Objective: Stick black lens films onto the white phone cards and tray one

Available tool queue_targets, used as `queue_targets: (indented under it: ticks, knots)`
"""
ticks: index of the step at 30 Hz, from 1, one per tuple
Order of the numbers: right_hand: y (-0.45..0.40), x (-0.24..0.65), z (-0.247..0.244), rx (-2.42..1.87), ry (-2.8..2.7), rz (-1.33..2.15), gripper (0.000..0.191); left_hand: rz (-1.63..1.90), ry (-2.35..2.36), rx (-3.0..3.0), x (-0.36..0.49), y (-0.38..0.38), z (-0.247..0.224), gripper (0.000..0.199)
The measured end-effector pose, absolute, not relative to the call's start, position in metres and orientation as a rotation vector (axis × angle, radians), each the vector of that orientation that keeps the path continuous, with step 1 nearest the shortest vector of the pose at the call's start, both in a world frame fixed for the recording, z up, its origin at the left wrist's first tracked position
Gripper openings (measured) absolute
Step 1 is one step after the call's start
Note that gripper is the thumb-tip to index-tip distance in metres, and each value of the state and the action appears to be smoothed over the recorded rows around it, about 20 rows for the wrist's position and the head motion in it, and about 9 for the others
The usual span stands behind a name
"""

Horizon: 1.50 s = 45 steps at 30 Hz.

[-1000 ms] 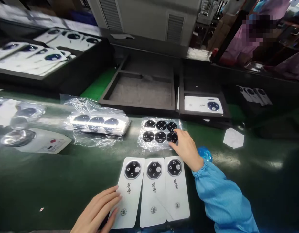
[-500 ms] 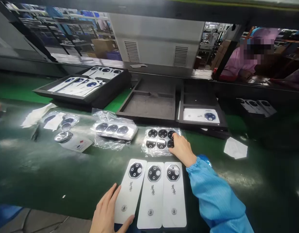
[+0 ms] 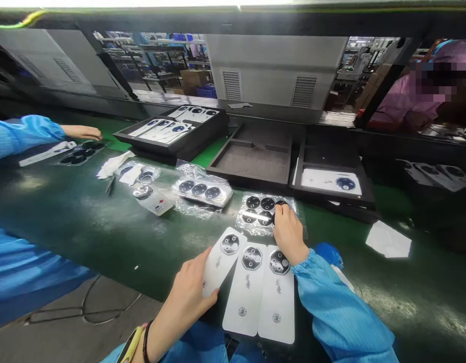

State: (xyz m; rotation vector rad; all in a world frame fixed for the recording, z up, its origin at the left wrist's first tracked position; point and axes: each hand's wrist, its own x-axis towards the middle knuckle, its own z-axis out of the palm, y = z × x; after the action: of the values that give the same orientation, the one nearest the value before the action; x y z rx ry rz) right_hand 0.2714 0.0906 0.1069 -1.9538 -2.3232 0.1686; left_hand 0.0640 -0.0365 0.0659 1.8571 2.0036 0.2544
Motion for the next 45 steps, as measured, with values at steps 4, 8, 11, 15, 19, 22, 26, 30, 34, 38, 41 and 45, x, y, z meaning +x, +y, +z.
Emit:
queue_targets:
  ticks: [4,8,11,15,19,22,26,30,34,38,41,45]
  knots:
    - [0.088,0.275,0.110,-1.930,-2.305,0.190,0.033,0.150,1.989,1.800,0.068,-0.019,0.085,0.085]
    - [0.087,0.279,0.114,-1.892,-2.260,0.215,0.026,0.027,1.951,1.742,0.068,-0.010,0.092,0.093]
    - [0.086,0.281,0.116,-1.859,-2.235,0.240,0.025,-0.067,1.946,1.711,0.070,-0.006,0.097,0.094]
    - [0.086,0.284,0.116,-1.812,-2.217,0.272,0.030,-0.136,1.938,1.704,0.071,-0.005,0.103,0.084]
    - [0.084,0.285,0.118,-1.722,-2.201,0.262,0.029,-0.143,1.937,1.698,0.071,-0.006,0.109,0.056]
    - [0.081,0.284,0.122,-1.626,-2.169,0.223,0.028,-0.066,1.960,1.681,0.070,-0.009,0.116,0.060]
    - [0.079,0.283,0.126,-1.479,-2.114,0.178,0.028,0.110,1.944,1.657,0.066,-0.013,0.121,0.059]
    - [0.079,0.287,0.128,-1.392,-2.074,0.160,0.023,0.252,1.869,1.592,0.054,-0.016,0.119,0.030]
    - [0.079,0.291,0.127,-1.401,-2.071,0.221,0.025,0.463,1.743,1.559,0.035,-0.013,0.117,0.020]
    - [0.078,0.290,0.123,-1.471,-2.056,0.344,0.027,0.676,1.497,1.403,0.020,-0.001,0.118,0.020]
    - [0.083,0.290,0.121,-1.528,-2.007,0.441,0.024,0.808,1.249,1.227,0.022,0.013,0.121,0.032]
    - [0.092,0.304,0.132,-1.551,-1.902,0.548,0.020,0.900,0.986,1.068,0.039,0.032,0.121,0.051]
